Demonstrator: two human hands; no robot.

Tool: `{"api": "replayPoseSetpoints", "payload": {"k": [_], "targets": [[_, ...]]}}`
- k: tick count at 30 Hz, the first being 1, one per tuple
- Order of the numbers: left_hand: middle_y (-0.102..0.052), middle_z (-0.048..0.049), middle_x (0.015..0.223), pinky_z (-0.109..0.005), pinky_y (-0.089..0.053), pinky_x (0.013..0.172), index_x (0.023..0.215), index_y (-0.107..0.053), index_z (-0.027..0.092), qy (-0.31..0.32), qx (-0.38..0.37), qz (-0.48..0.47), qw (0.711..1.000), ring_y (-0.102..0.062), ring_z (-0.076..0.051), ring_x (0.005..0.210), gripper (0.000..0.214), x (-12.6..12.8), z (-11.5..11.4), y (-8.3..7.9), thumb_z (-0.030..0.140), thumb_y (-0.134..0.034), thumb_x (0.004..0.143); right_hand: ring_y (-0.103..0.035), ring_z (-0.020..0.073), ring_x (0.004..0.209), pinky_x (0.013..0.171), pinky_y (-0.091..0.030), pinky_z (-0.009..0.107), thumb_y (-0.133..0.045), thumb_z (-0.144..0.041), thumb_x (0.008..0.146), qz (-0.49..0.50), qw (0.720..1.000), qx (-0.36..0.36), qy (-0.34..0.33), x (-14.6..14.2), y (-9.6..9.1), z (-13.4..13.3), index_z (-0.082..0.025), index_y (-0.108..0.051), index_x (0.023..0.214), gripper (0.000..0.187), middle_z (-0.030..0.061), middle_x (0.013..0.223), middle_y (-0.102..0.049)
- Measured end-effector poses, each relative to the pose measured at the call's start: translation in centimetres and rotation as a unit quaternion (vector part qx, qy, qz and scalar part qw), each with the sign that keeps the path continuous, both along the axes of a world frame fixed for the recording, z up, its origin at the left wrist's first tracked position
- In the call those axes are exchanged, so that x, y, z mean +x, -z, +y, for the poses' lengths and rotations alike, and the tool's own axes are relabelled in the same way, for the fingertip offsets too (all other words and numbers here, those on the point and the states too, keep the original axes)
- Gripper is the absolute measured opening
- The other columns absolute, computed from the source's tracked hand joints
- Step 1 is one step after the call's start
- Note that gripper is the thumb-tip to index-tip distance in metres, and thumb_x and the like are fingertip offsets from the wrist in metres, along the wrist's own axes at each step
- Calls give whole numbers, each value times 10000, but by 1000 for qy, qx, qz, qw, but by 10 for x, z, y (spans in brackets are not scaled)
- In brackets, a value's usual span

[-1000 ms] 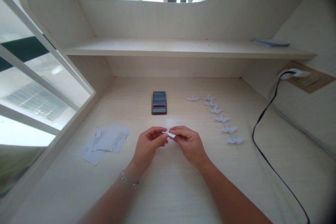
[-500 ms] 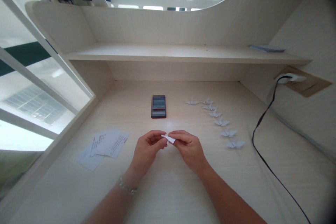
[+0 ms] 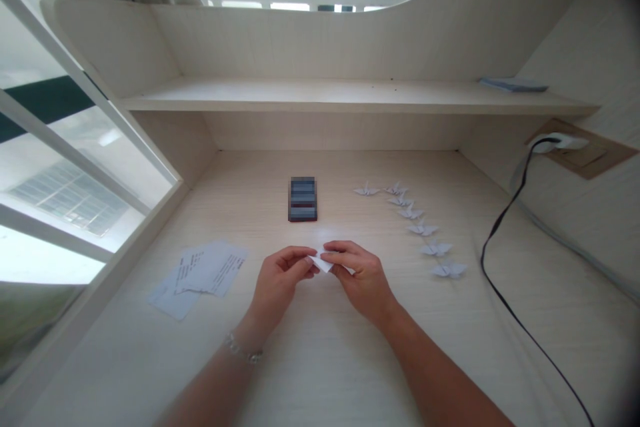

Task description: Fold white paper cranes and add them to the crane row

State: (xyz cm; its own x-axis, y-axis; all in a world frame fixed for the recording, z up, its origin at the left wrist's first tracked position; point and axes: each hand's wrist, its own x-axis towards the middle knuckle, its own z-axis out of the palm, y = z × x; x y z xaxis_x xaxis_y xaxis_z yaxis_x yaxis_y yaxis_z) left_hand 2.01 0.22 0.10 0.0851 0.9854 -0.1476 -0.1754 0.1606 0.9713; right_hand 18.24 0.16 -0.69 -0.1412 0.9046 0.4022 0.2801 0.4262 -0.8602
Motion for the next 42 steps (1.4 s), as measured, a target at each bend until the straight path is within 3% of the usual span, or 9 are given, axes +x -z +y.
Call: {"api": "replayPoseSetpoints", "payload": {"k": [5,10,15,22,29,36,40,42], "targets": [[-688,-56,734,-271,-503,664,921,-642,140,-16,14,1,1000,-637,-154,683,235,0,1,1,216,-643,699,-577,208,1008,887,-467,361,-550,-172,789,126,987,-97,9,-1,-1,2,-226,-677,981,237,67,1082,-628],[-693,-63,769,-262,-504,654,921,-631,134,-23,18,8,1000,-638,-151,679,248,1,1,0,203,-654,683,-643,181,735,712,-535,344,-607,-272,756,224,954,-196,17,-1,5,6,-168,-683,937,222,68,862,-692],[-692,-63,743,-267,-509,646,933,-630,128,-18,15,15,1000,-637,-155,671,260,2,0,-1,232,-652,695,-618,152,619,621,-525,309,-654,-269,705,224,951,-209,37,0,8,9,-159,-691,904,231,51,749,-691],[-686,-68,743,-284,-505,659,904,-649,121,-9,38,51,998,-636,-170,691,235,1,-1,-3,253,-642,710,-610,143,607,619,-529,311,-679,-280,672,261,934,-240,39,0,9,11,-149,-694,879,245,48,725,-688],[-697,-57,790,-250,-477,638,828,-695,148,2,63,68,996,-615,-158,687,172,2,0,-4,215,-658,674,-605,137,605,614,-530,308,-702,-302,644,271,926,-262,13,-2,8,10,-157,-698,866,266,43,720,-687],[-702,-35,785,-237,-461,661,810,-709,174,62,92,117,987,-612,-163,701,141,2,-2,-4,215,-608,720,-603,125,617,606,-508,267,-703,-316,648,292,906,-304,-36,-3,12,10,-163,-685,878,276,26,692,-672],[-694,-44,825,-248,-466,682,832,-667,170,16,103,124,987,-621,-172,745,152,2,-2,1,210,-639,688,-592,121,599,590,-498,257,-713,-330,631,275,907,-317,-42,-4,12,10,-152,-689,849,283,23,652,-656],[-690,-45,855,-243,-468,668,961,-618,180,0,96,94,991,-628,-164,751,300,2,-2,2,181,-658,664,-580,116,577,579,-492,256,-717,-334,624,267,910,-314,-43,-4,11,10,-149,-691,838,284,17,624,-644]]}}
